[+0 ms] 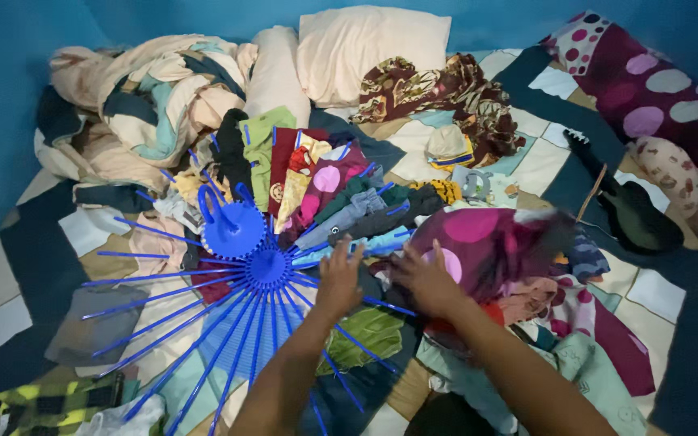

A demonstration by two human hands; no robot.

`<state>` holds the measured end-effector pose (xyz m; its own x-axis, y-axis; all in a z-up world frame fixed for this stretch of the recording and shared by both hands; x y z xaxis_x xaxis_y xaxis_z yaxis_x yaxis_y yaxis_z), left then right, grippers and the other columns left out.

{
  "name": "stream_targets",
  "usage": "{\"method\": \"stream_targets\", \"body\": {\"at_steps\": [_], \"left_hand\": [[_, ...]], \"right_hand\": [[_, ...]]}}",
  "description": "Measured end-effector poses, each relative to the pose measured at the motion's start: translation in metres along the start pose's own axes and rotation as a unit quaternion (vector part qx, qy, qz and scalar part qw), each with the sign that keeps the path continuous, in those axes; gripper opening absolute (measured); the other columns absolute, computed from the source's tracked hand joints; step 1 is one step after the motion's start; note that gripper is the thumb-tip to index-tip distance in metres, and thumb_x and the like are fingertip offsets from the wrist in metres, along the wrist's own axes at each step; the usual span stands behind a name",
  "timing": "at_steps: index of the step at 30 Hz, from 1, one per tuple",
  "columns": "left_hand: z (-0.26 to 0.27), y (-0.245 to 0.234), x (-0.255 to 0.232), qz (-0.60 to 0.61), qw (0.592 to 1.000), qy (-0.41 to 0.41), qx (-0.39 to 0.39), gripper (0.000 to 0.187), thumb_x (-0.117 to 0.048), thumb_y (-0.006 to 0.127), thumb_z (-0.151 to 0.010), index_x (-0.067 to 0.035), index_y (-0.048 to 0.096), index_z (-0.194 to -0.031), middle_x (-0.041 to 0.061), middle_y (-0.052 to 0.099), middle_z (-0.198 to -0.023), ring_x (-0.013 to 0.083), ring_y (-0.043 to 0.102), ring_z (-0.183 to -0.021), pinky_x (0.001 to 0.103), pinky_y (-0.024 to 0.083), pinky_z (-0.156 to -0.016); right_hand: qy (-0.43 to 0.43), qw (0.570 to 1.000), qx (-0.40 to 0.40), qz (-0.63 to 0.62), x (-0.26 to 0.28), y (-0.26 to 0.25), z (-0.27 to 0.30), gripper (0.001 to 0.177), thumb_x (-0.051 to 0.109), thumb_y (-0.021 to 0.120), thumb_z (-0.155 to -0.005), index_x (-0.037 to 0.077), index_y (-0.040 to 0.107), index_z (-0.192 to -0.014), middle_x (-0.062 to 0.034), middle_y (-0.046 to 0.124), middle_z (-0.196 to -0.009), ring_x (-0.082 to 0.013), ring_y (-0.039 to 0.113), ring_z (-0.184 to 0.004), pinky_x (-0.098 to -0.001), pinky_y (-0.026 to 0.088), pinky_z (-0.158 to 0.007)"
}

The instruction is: The person removes clothes from a blue circular drying rack and places them on the bed. They then pick up various garments from the bed and hang them one by one onto the empty arms of the drying rack.

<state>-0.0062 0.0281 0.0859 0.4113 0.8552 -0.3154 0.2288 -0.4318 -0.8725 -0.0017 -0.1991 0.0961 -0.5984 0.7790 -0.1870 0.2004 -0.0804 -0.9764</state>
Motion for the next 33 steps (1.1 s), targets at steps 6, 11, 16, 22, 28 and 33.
{"method": "stream_targets", "body": {"at_steps": [6, 11, 16, 22, 28, 33], "left_hand": [[0.057, 0.095, 0.005, 0.050, 0.923, -0.344, -0.168, 0.079, -0.037, 0.090, -0.068, -0.005, 0.050, -0.129, 0.018, 0.054, -0.131, 0.0372, 0.047, -0.127, 0.052, 0.038, -0.107], [0.058, 0.208, 0.009, 0.700, 0.453, -0.548, -0.059, 0.037, -0.039, 0.074, -0.094, -0.012, 0.057, -0.112, 0.011, 0.053, -0.094, 0.0299, 0.053, -0.077, 0.042, 0.043, -0.065], [0.048, 0.220, 0.026, 0.725, 0.454, -0.511, -0.083, 0.029, -0.039, 0.067, -0.100, -0.013, 0.057, -0.105, 0.006, 0.058, -0.091, 0.0212, 0.058, -0.075, 0.034, 0.047, -0.060], [0.061, 0.208, 0.021, 0.761, 0.425, -0.476, -0.121, 0.018, -0.029, 0.063, -0.100, -0.015, 0.056, -0.109, 0.003, 0.069, -0.100, 0.0152, 0.063, -0.080, 0.031, 0.053, -0.068], [0.081, 0.220, 0.002, 0.717, 0.484, -0.494, -0.086, 0.027, -0.018, 0.066, -0.094, -0.026, 0.051, -0.115, 0.002, 0.067, -0.097, 0.0163, 0.066, -0.082, 0.032, 0.056, -0.070], [0.091, 0.225, -0.019, 0.746, 0.561, -0.351, -0.072, 0.033, -0.013, 0.073, -0.097, -0.011, 0.050, -0.120, 0.001, 0.057, -0.095, 0.0158, 0.057, -0.081, 0.031, 0.046, -0.061]], "right_hand": [[0.083, 0.967, 0.211, -0.116, -0.005, 0.056, 0.011, 0.037, 0.023, 0.065, -0.087, 0.033, 0.070, -0.122, -0.0024, 0.067, -0.128, -0.0250, 0.053, -0.130, -0.0744, 0.022, -0.110], [0.094, 0.966, 0.102, -0.220, -0.025, 0.093, 0.019, 0.023, 0.025, 0.066, -0.087, 0.032, 0.080, -0.104, 0.0058, 0.074, -0.118, -0.0222, 0.059, -0.122, -0.0657, 0.033, -0.102], [0.098, 0.952, 0.095, -0.276, -0.039, 0.101, 0.016, 0.026, 0.026, 0.068, -0.085, 0.029, 0.079, -0.108, -0.0013, 0.076, -0.110, -0.0258, 0.068, -0.108, -0.0514, 0.046, -0.095], [0.125, 0.926, 0.214, -0.285, -0.051, 0.092, 0.016, 0.020, 0.030, 0.067, -0.089, 0.022, 0.082, -0.099, -0.0068, 0.080, -0.096, -0.0237, 0.075, -0.092, -0.0442, 0.053, -0.086], [0.041, 0.894, 0.113, -0.432, -0.045, 0.107, 0.004, 0.020, 0.027, 0.077, -0.081, 0.016, 0.080, -0.098, -0.0084, 0.079, -0.093, -0.0228, 0.074, -0.083, -0.0385, 0.055, -0.076], [-0.003, 0.889, 0.092, -0.448, -0.039, 0.126, -0.003, 0.018, 0.023, 0.081, -0.079, 0.011, 0.080, -0.092, -0.0085, 0.078, -0.086, -0.0204, 0.072, -0.079, -0.0357, 0.054, -0.073]]}}
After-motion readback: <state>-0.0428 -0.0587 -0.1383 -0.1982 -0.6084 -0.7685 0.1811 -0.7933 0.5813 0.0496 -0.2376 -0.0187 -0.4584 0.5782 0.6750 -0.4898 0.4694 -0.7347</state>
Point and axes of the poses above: each hand's wrist, its own z-axis away from the middle knuckle, its own y-axis out of the palm, x = y × z, the point moved 2 cm from there along -z, towards the middle knuckle
